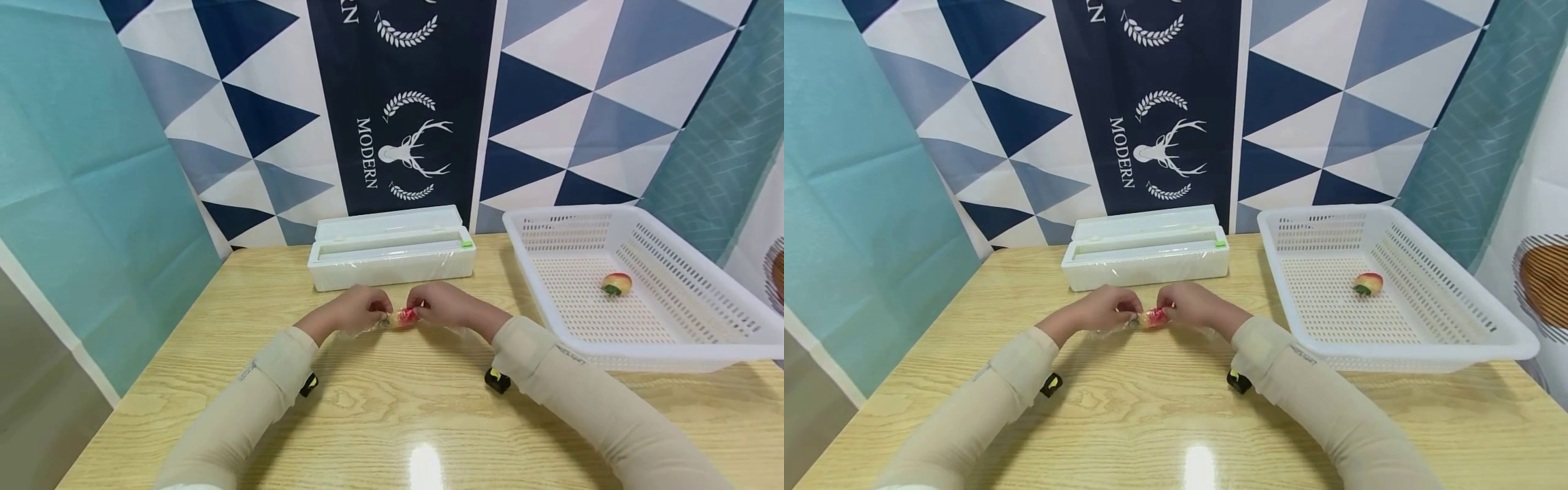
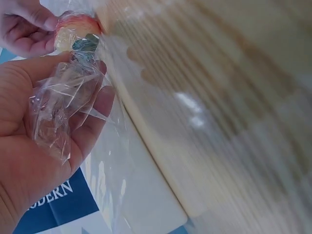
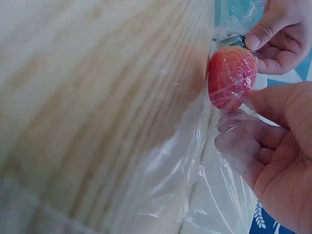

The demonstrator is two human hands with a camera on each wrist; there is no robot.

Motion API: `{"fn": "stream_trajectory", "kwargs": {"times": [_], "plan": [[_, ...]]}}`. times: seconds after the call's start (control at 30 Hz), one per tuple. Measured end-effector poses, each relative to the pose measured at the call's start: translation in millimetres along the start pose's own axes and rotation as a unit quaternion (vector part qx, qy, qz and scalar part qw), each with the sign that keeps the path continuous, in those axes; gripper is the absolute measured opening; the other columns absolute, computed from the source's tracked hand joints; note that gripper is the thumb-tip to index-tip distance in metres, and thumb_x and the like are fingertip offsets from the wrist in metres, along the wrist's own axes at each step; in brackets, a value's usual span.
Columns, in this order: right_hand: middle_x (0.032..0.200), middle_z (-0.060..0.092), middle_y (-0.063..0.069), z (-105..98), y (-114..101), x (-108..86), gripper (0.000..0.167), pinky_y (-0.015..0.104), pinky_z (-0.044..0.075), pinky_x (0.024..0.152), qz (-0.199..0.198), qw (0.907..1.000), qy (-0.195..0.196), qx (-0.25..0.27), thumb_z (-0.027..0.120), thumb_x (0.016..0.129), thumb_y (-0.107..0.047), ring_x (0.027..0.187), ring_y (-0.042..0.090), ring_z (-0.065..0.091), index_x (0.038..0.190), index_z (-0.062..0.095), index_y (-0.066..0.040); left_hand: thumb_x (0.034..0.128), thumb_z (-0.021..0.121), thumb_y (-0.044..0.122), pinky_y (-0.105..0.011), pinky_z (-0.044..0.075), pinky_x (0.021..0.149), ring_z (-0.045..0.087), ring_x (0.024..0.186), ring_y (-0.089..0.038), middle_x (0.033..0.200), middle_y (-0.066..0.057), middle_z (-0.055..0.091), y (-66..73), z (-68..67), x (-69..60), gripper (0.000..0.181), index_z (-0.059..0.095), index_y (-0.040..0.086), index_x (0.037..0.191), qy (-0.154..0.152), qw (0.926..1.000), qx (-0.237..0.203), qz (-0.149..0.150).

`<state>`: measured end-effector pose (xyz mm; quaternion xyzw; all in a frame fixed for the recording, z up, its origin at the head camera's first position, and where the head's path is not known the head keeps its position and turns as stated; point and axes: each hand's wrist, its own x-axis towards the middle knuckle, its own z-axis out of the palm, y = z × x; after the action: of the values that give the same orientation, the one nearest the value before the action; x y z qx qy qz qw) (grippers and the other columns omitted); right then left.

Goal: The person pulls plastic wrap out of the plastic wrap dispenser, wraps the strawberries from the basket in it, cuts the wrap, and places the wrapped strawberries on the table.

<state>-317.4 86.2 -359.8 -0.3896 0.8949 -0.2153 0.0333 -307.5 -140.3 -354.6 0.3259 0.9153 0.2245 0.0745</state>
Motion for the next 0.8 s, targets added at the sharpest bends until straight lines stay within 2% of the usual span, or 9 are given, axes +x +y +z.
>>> {"fn": "stream_trajectory", "kwargs": {"times": [0.13, 0.23, 0.4, 0.5, 0.6, 0.7, 0.8], "plan": [[0.099, 0.064, 0.001, -3, 0, 0.1, 0.022, 0.033, 0.05, 0.076, 0.033, 0.9994, -0.011, -0.007, 0.069, 0.087, -0.018, 0.085, 0.017, 0.059, 0.107, 0.072, -0.008, 0.0944, 0.058, 0.002, -0.027, 0.049, 0.076, 0.056, 0.081, -0.012, 0.089, 0.0, 0.066, -3.9, -2.9, 5.8, 0.013, 0.07, 0.007, 0.097, -0.009, 0.9999, 0.008, -0.008], [0.101, 0.063, 0.005, -6, 1, -0.5, 0.03, 0.036, 0.051, 0.08, 0.045, 0.9986, 0.005, -0.026, 0.069, 0.085, -0.016, 0.09, 0.021, 0.06, 0.112, 0.069, -0.004, 0.0944, 0.057, 0.002, -0.028, 0.049, 0.077, 0.056, 0.082, -0.013, 0.091, 0.0, 0.067, -8.0, -5.6, 10.5, 0.015, 0.071, 0.007, 0.097, -0.012, 0.9997, 0.018, -0.01], [0.086, 0.066, 0.005, -6, 7, 0.9, 0.014, 0.038, 0.052, 0.076, 0.039, 0.9963, 0.053, -0.056, 0.062, 0.088, -0.005, 0.08, 0.02, 0.061, 0.1, 0.066, -0.002, 0.0925, 0.057, -0.001, -0.027, 0.048, 0.076, 0.055, 0.081, -0.012, 0.094, -0.002, 0.069, -15.0, -7.9, 17.5, 0.019, 0.074, 0.005, 0.099, 0.001, 0.9991, 0.043, -0.002], [0.083, 0.066, 0.002, -3, 12, 2.3, 0.007, 0.036, 0.052, 0.074, 0.039, 0.9956, 0.055, -0.065, 0.062, 0.089, -0.003, 0.077, 0.017, 0.059, 0.093, 0.067, -0.004, 0.0918, 0.058, -0.002, -0.026, 0.049, 0.076, 0.056, 0.082, -0.012, 0.096, -0.003, 0.07, -17.4, -7.2, 20.6, 0.02, 0.075, 0.004, 0.1, 0.005, 0.9987, 0.05, 0.003], [0.084, 0.067, 0.001, -1, 16, 3.7, 0.01, 0.036, 0.051, 0.075, 0.047, 0.9956, 0.05, -0.063, 0.061, 0.09, -0.002, 0.078, 0.016, 0.059, 0.091, 0.07, -0.006, 0.0924, 0.06, 0.0, -0.027, 0.05, 0.08, 0.059, 0.087, -0.013, 0.099, -0.004, 0.071, -19.9, -5.9, 22.3, 0.018, 0.075, 0.004, 0.101, 0.01, 0.9985, 0.054, 0.006], [0.087, 0.069, 0.002, 0, 18, 4.3, 0.015, 0.037, 0.052, 0.078, 0.049, 0.9952, 0.051, -0.067, 0.059, 0.09, -0.001, 0.082, 0.018, 0.061, 0.093, 0.072, -0.005, 0.0948, 0.06, 0.005, -0.03, 0.05, 0.084, 0.06, 0.091, -0.015, 0.1, -0.004, 0.071, -23.5, -5.8, 21.4, 0.017, 0.075, 0.005, 0.103, 0.019, 0.9987, 0.047, -0.005], [0.096, 0.071, 0.006, -1, 19, 2.5, 0.02, 0.039, 0.052, 0.083, 0.051, 0.9947, 0.053, -0.072, 0.056, 0.091, 0.0, 0.089, 0.022, 0.064, 0.099, 0.073, -0.004, 0.0988, 0.057, 0.014, -0.033, 0.049, 0.085, 0.059, 0.091, -0.016, 0.099, -0.004, 0.069, -28.1, -7.1, 16.6, 0.02, 0.073, 0.006, 0.107, 0.028, 0.9987, 0.026, -0.036]]}}
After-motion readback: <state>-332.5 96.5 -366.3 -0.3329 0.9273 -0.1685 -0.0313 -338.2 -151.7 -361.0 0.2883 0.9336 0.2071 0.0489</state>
